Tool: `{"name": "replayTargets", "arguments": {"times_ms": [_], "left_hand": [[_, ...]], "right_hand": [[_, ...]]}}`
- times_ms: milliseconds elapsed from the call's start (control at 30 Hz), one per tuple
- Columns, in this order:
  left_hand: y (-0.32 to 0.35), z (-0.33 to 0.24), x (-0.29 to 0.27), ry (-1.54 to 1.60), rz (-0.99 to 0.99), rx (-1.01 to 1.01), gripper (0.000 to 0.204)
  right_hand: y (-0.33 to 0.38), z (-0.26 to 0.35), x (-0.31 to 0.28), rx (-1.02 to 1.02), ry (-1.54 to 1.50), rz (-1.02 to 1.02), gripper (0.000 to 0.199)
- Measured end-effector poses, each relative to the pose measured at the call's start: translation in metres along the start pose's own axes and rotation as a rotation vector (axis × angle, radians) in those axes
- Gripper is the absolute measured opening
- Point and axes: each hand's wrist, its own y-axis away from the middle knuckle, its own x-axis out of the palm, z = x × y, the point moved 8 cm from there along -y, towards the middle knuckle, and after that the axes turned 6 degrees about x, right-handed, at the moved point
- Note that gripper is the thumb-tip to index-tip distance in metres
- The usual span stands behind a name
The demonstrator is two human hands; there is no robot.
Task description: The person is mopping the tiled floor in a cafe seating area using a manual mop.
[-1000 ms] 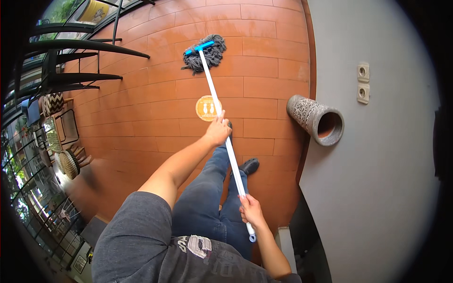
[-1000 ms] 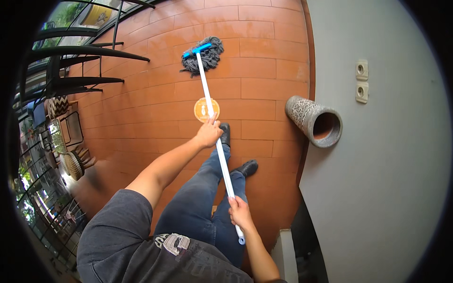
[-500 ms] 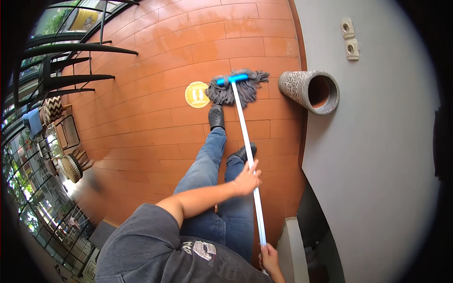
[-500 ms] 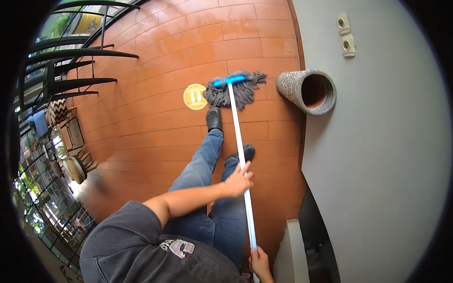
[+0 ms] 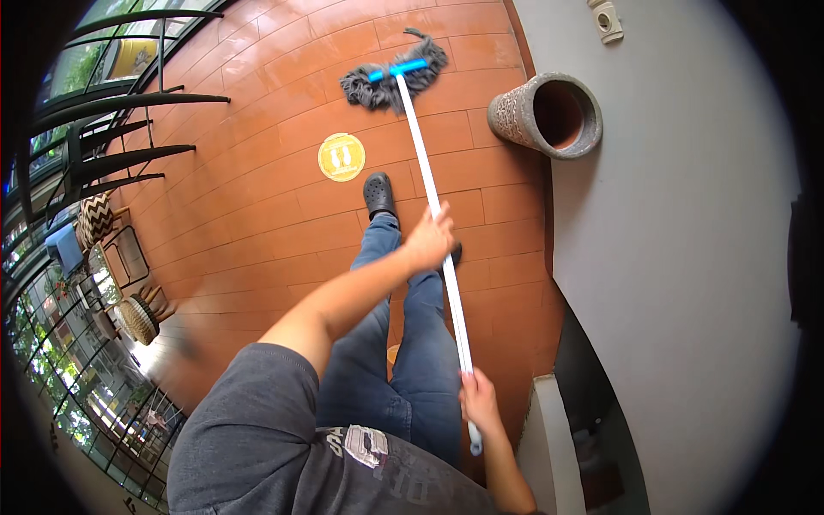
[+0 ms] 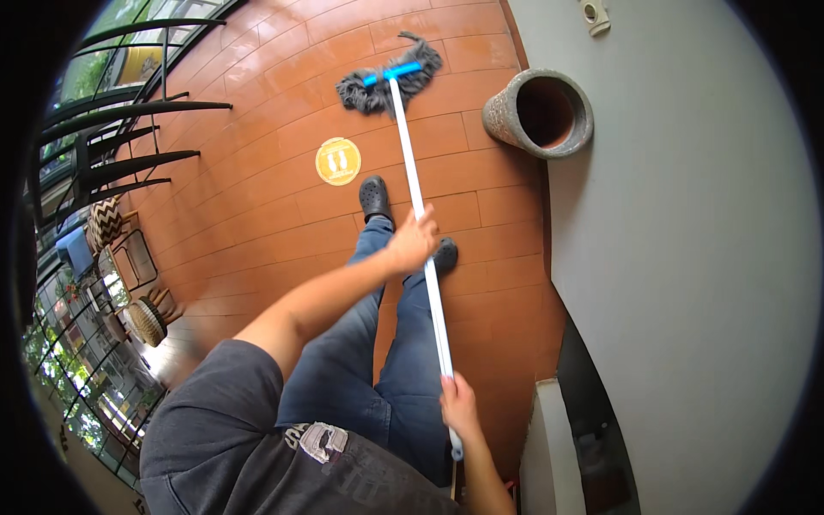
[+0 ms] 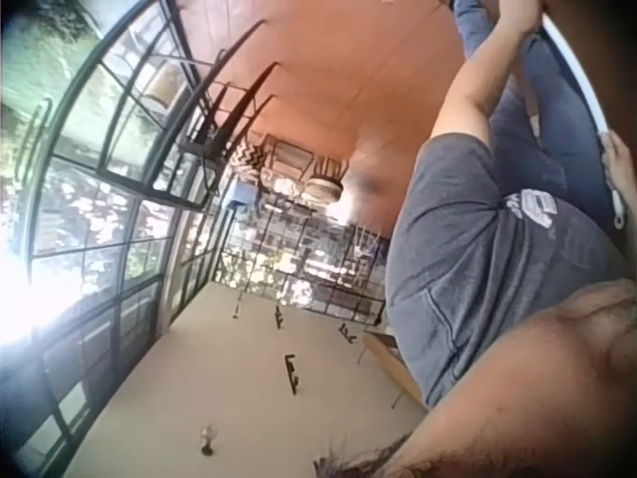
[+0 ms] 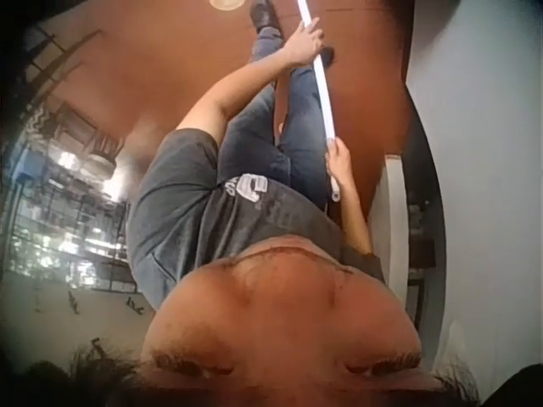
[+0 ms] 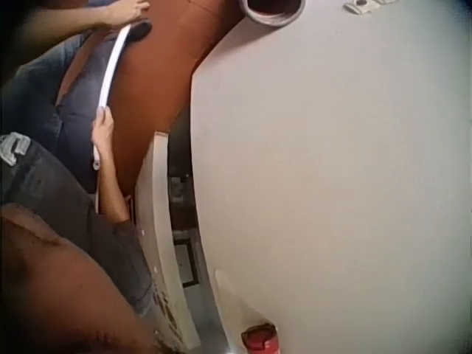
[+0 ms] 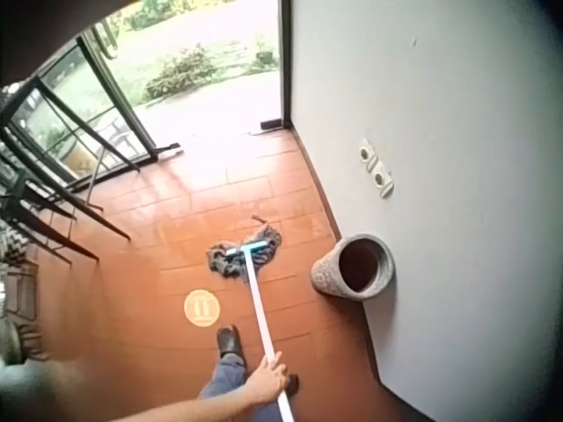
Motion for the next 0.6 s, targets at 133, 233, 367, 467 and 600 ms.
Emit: {"name": "replayTargets", "arguments": {"times_ms": [133, 233, 367, 467, 600], "left_hand": [[0.016, -0.119, 0.015, 0.159, 0.031, 0.119, 0.022], [0.018, -0.175, 0.015, 0.411, 0.068, 0.180, 0.023], [0.001, -0.133, 0.008, 0.332, -0.067, 0.182, 0.023], [-0.019, -0.081, 0.001, 0.111, -0.055, 0.144, 0.024], [-0.049, -0.027, -0.042, 0.102, -0.199, 0.063, 0.024]], "right_hand": [[0.072, -0.080, -0.033, 0.156, -0.052, -0.027, 0.025], [0.104, -0.124, -0.051, 0.286, -0.104, -0.053, 0.023], [0.080, -0.084, -0.039, 0.271, -0.153, 0.019, 0.024], [0.045, -0.044, -0.016, 0.191, -0.201, 0.032, 0.026], [0.016, 0.015, 0.003, 0.177, -0.364, 0.058, 0.027]]}}
